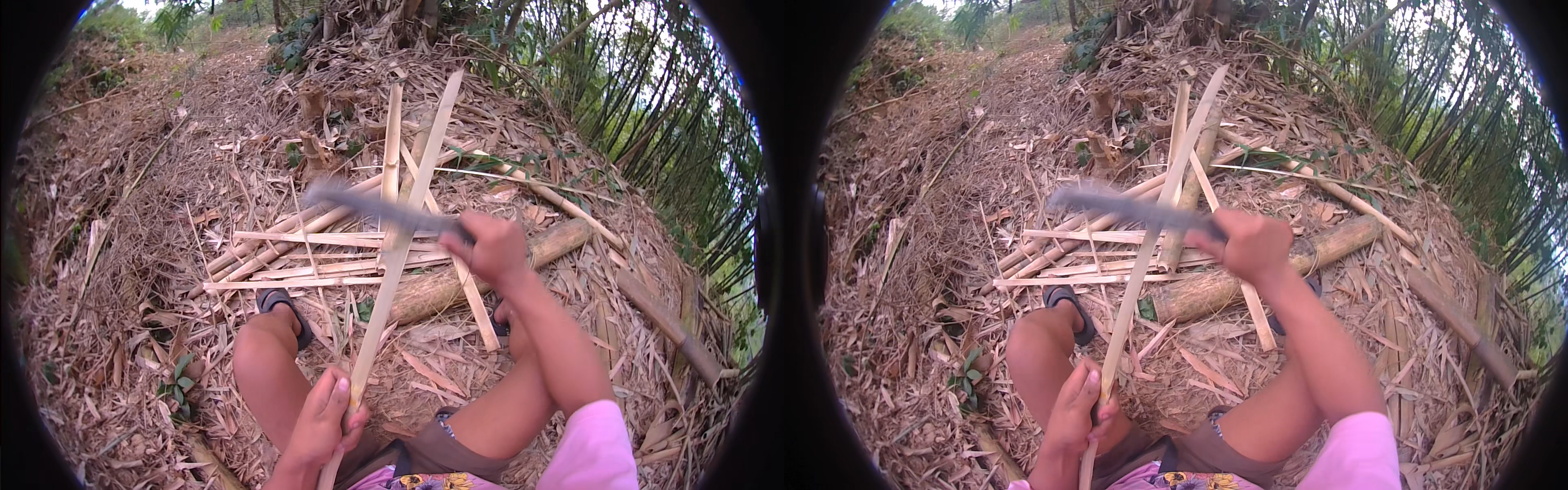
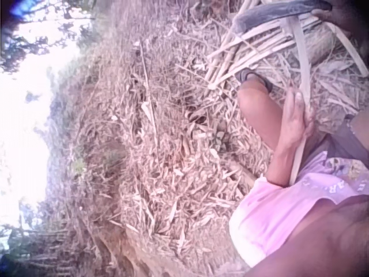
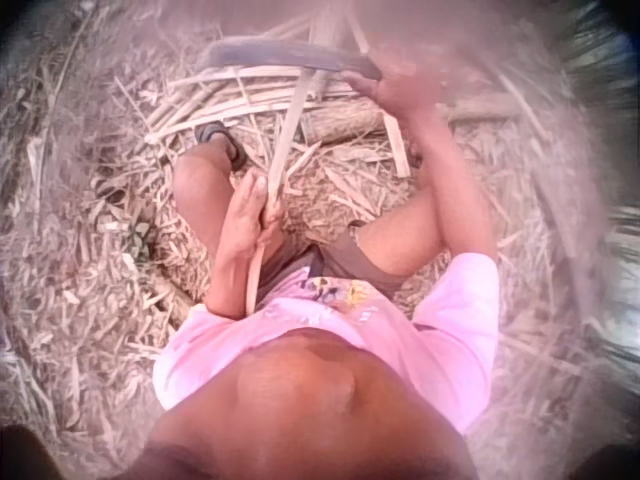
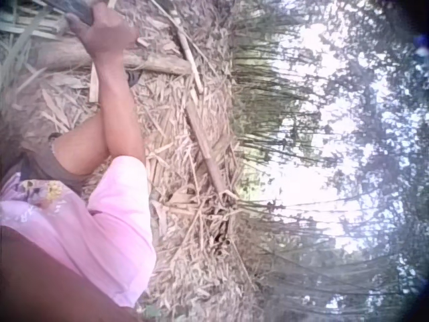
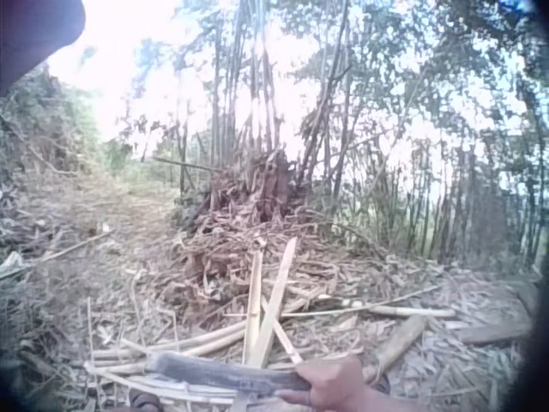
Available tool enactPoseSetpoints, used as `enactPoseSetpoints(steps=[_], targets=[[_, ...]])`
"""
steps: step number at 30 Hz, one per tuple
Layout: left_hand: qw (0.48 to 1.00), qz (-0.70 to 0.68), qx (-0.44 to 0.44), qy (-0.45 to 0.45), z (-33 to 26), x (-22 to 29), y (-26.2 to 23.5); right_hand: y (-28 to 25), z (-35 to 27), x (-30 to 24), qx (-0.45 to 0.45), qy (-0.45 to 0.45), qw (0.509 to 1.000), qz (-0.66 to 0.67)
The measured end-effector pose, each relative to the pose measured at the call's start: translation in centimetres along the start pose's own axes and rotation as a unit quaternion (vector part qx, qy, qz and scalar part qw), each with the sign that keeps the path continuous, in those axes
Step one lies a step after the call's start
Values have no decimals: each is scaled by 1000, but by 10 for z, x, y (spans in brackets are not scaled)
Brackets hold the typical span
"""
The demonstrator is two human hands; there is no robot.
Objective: The person uses a large knife to strip and split long sections of bamboo while sitting on the ground in an outdoor environment.
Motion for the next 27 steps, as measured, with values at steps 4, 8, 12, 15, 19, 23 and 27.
enactPoseSetpoints(steps=[4, 8, 12, 15, 19, 23, 27], targets=[[998, 8, -3, -66, -25, -20, 0, 6, 5, 101, -6, 262, 961, 93], [996, 8, 41, -76, -32, -20, -2, 13, 7, 78, 28, 141, 986, 81], [997, -9, 16, -71, -29, -25, -6, 9, -5, 14, 14, -28, 999, 8], [998, -16, 18, -66, -29, -23, -7, 7, -18, -28, -22, -97, 994, 38], [998, -48, 22, -42, -26, -20, -8, 2, -34, -65, -53, -158, 986, 12], [999, -38, 3, -26, -26, -20, -6, 2, -24, -44, -18, -156, 988, -14], [996, -50, 29, -67, -34, -24, 0, 12, -9, 25, -11, 12, 1000, -12]])
Point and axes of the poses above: each hand's wrist, its own z-axis towards the middle knuckle, its own y-axis out of the palm, x = y × z, the point moved 7 cm from there along z, towards the middle knuckle, and after that the axes turned 11 degrees about -x, right-handed, at the moved point
